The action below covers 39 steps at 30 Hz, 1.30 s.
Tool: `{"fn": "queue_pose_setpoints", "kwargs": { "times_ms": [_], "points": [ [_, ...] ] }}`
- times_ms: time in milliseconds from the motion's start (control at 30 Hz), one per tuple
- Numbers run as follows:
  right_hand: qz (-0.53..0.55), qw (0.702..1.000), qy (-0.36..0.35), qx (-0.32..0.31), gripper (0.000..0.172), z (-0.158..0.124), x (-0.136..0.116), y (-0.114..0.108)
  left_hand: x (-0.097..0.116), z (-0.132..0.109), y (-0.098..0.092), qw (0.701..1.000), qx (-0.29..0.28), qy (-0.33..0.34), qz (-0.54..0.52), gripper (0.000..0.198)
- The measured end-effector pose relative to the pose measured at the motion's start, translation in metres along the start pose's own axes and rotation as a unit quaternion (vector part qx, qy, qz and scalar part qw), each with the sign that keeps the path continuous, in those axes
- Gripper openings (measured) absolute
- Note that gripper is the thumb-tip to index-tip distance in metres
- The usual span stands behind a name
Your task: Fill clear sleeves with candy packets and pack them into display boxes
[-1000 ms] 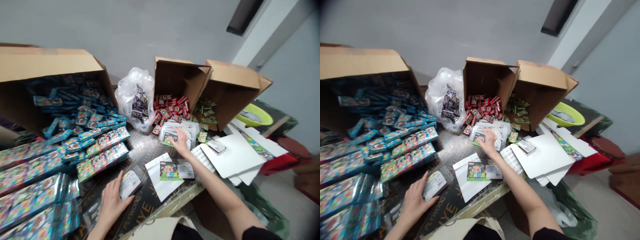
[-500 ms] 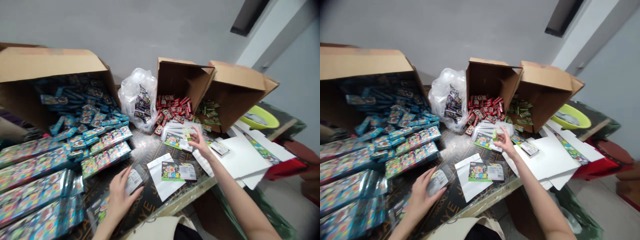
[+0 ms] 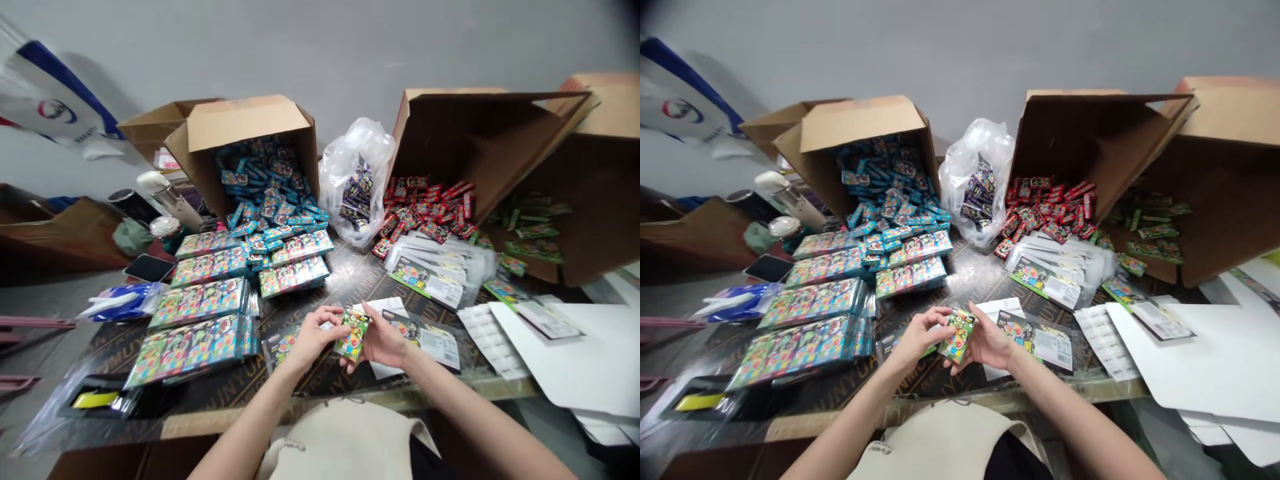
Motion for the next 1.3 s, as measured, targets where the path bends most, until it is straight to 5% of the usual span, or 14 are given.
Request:
{"fn": "queue_pose_setpoints", "kwargs": {
  "times_ms": [67, 133, 200, 267, 400, 500, 567, 633, 900, 1000, 1100, 1200, 1300],
  "points": [
    [-0.13, 0.977, -0.124, 0.114, 0.072, -0.001, -0.005, -0.009, -0.01, 0.0, -0.002, 0.996, 0.061, -0.039, -0.046, 0.02],
    [-0.321, 0.89, -0.256, 0.198, 0.083, -0.006, -0.013, -0.01, -0.021, 0.002, -0.002, 0.989, 0.11, -0.065, -0.073, 0.022],
    [-0.486, 0.789, -0.322, 0.194, 0.091, -0.008, -0.016, -0.002, -0.029, 0.003, 0.0, 0.987, 0.126, -0.073, -0.075, 0.024],
    [-0.565, 0.729, -0.347, 0.169, 0.082, -0.007, -0.016, 0.004, -0.034, 0.004, 0.001, 0.988, 0.116, -0.069, -0.07, 0.026],
    [-0.591, 0.694, -0.351, 0.216, 0.068, -0.003, -0.018, -0.01, -0.037, 0.001, -0.014, 0.989, 0.098, 0.009, 0.112, 0.043],
    [-0.624, 0.67, -0.317, 0.249, 0.069, 0.002, -0.015, -0.033, -0.045, -0.004, -0.027, 0.908, 0.066, 0.075, 0.407, 0.09],
    [-0.645, 0.667, -0.287, 0.24, 0.074, 0.007, -0.011, -0.045, -0.054, -0.007, -0.031, 0.861, 0.038, 0.086, 0.501, 0.1],
    [-0.647, 0.685, -0.262, 0.206, 0.08, 0.01, -0.006, -0.05, -0.059, -0.009, -0.033, 0.846, 0.025, 0.1, 0.522, 0.099],
    [-0.444, 0.861, -0.245, 0.034, 0.084, 0.013, -0.018, -0.03, -0.046, -0.017, -0.032, 0.894, 0.02, 0.125, 0.429, 0.1],
    [-0.289, 0.903, -0.284, 0.142, 0.084, 0.02, -0.029, -0.019, -0.034, -0.013, -0.035, 0.925, 0.118, 0.102, 0.347, 0.094],
    [-0.055, 0.918, -0.298, 0.256, 0.076, 0.033, -0.028, -0.005, -0.03, -0.006, -0.031, 0.962, 0.196, 0.068, 0.179, 0.064],
    [0.11, 0.888, -0.309, 0.321, 0.062, 0.045, -0.025, 0.01, -0.032, -0.003, -0.014, 0.973, 0.225, 0.026, -0.038, 0.035],
    [0.157, 0.85, -0.344, 0.367, 0.059, 0.049, -0.028, 0.017, -0.034, -0.008, 0.006, 0.928, 0.262, -0.018, -0.266, 0.031]
  ]
}}
Point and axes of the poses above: each hand's wrist, its own z-axis towards the middle knuckle, its own y-axis out of the palm, x = y × z, the point moved 3 cm from there along z, towards the middle knuckle, and after that the axes turned 9 degrees about z, right-handed, at the moved point
